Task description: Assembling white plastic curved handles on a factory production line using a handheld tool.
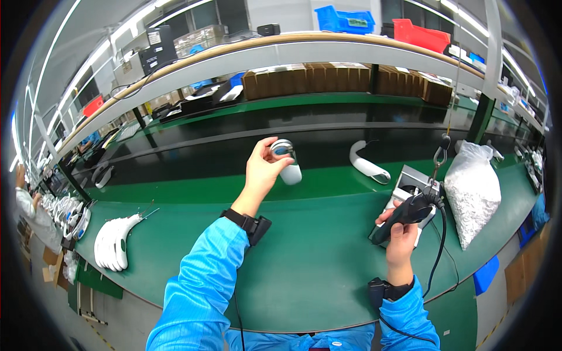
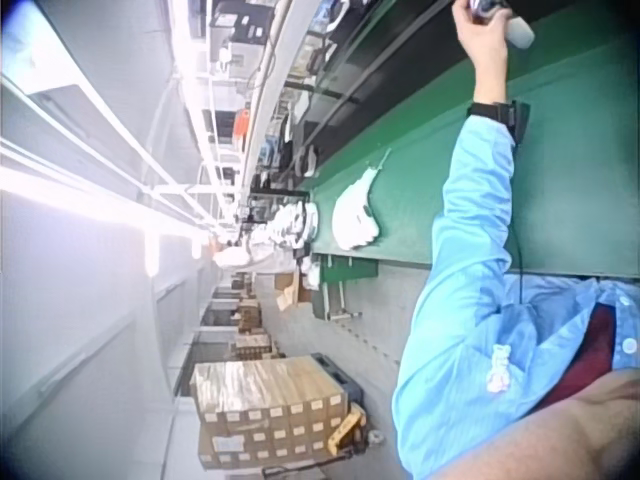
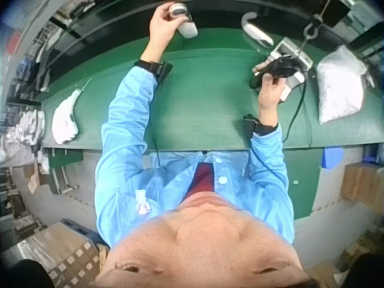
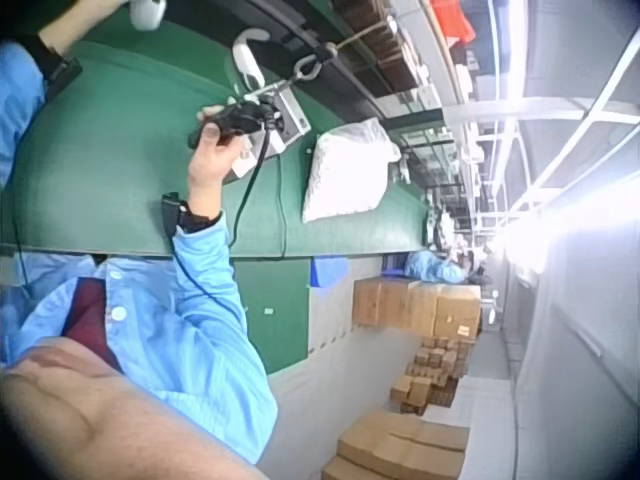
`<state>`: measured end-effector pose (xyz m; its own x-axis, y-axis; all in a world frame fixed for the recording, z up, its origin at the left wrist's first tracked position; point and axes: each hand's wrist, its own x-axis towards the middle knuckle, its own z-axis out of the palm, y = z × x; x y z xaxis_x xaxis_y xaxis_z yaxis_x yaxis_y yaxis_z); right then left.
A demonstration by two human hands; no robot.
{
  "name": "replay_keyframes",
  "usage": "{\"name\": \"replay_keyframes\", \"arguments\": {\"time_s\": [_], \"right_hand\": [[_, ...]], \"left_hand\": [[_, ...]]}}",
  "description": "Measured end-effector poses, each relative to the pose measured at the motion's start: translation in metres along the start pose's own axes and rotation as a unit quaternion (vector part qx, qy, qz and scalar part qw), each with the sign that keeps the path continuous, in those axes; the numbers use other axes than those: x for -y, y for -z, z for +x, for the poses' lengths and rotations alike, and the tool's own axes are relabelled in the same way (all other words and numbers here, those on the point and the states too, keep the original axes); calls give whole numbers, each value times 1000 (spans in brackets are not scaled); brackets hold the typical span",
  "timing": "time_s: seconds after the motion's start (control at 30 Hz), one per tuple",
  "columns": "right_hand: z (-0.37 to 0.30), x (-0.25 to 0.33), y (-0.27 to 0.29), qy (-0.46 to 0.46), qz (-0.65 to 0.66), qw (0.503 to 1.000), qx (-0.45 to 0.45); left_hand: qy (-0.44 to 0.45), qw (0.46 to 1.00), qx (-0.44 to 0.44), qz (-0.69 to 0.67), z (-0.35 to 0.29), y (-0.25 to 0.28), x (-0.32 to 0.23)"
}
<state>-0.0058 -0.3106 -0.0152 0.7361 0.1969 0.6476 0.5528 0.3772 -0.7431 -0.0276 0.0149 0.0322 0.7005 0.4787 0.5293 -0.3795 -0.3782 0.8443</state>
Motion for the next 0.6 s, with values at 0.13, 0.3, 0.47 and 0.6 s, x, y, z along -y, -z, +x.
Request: {"name": "replay_keyframes", "arguments": {"time_s": [0.13,0.3,0.47,0.6], "right_hand": [[4,6,4,-14,-29,999,-24],[18,17,13,-61,106,991,-53],[41,30,28,2,46,995,-85],[47,24,35,7,32,997,-68]], "left_hand": [[51,968,63,-236,-32,-15,-49],[100,936,178,-287,-97,-38,-54],[-19,958,219,-183,-115,-48,-44],[-23,984,162,68,-97,-38,-58]]}}
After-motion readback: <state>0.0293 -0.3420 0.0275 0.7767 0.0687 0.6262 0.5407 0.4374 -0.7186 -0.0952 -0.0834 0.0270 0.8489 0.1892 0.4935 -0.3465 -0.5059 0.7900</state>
